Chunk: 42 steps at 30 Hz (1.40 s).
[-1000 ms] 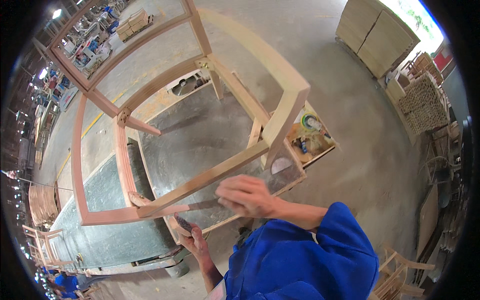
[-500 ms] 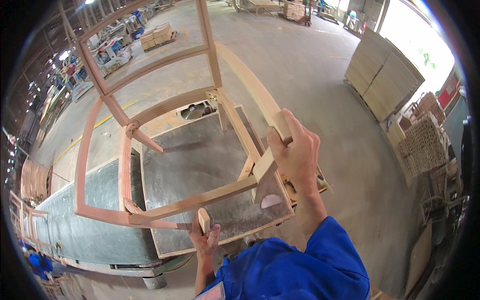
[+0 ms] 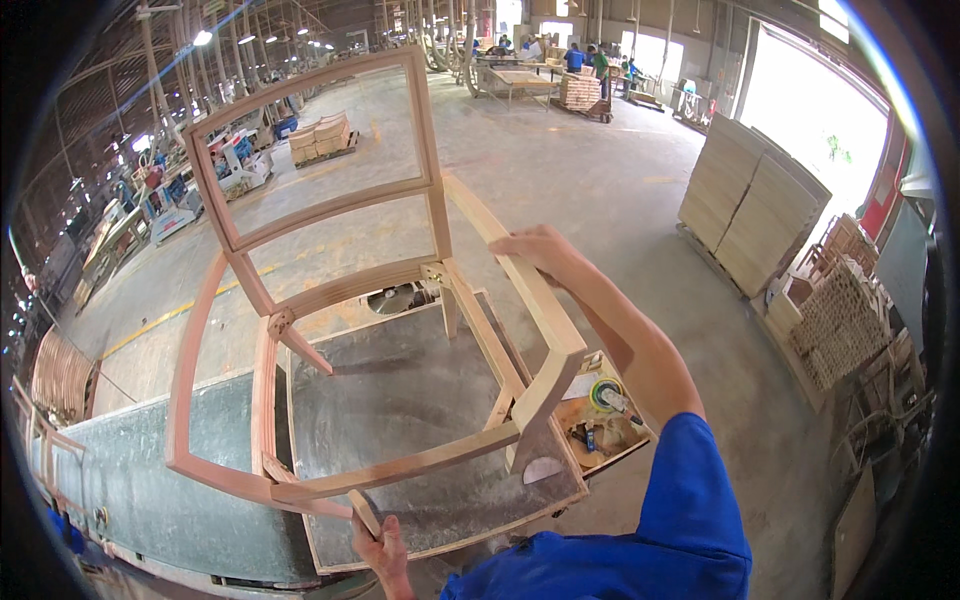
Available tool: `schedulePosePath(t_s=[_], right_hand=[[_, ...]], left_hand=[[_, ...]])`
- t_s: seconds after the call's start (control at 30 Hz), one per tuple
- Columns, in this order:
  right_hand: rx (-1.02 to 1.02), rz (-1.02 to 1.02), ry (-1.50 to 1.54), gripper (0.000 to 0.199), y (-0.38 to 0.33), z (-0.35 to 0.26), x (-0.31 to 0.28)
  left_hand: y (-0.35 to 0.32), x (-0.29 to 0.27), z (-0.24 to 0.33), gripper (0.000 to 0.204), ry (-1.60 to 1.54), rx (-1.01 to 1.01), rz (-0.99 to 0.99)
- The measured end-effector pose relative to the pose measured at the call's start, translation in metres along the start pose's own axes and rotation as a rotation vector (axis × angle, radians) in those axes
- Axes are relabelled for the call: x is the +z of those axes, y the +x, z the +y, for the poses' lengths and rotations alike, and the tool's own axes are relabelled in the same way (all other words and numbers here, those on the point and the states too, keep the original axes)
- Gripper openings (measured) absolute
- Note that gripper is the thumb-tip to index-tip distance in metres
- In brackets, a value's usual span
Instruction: The person sands the wooden frame of a chair using a sanding block. They systematically smooth the edges and surfaces of the chair's legs and backrest while holding the frame upright on a workbench. The person rotates the chair to access different sides and continues sanding until the end of the clip.
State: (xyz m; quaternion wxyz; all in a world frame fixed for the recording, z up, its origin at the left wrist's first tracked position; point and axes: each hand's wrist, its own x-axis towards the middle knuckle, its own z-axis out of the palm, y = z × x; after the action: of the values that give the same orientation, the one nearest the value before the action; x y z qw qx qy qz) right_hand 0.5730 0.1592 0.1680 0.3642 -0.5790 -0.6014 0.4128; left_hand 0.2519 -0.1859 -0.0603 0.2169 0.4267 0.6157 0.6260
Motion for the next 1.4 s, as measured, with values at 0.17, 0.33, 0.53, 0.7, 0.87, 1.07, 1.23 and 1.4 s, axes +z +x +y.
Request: schedulePosePath(t_s=[0.17,0.33,0.53,0.7,0.87,1.07,1.23,1.4], right_hand=[[-0.139,0.165,-0.346,0.039,0.061,-0.015,-0.008],[-0.205,0.214,-0.636,0.049,0.036,-0.027,0.015],[-0.100,-0.010,-0.573,0.041,-0.070,-0.034,-0.011],[0.032,-0.197,-0.461,0.037,-0.140,-0.047,-0.039],[0.157,-0.178,-0.490,0.040,-0.152,-0.062,-0.033],[0.184,-0.230,-0.625,0.037,-0.146,-0.068,-0.038],[0.111,-0.188,-0.462,0.037,-0.140,-0.047,-0.045],[0.166,-0.287,-0.585,0.040,-0.126,-0.059,-0.041]], left_hand=[[0.008,0.000,0.010,0.057,-0.026,0.009,0.014],[-0.009,-0.019,0.005,0.047,0.047,-0.007,0.095],[-0.007,-0.047,0.007,0.050,0.099,-0.124,-0.067],[0.030,-0.052,0.011,0.061,0.073,-0.053,-0.215],[0.056,-0.049,0.014,0.055,0.020,0.063,-0.144],[0.052,-0.051,0.024,0.043,0.015,0.038,-0.193],[0.028,-0.065,0.004,0.056,-0.007,0.016,-0.153],[0.006,-0.054,-0.004,0.054,0.061,0.161,-0.189]])
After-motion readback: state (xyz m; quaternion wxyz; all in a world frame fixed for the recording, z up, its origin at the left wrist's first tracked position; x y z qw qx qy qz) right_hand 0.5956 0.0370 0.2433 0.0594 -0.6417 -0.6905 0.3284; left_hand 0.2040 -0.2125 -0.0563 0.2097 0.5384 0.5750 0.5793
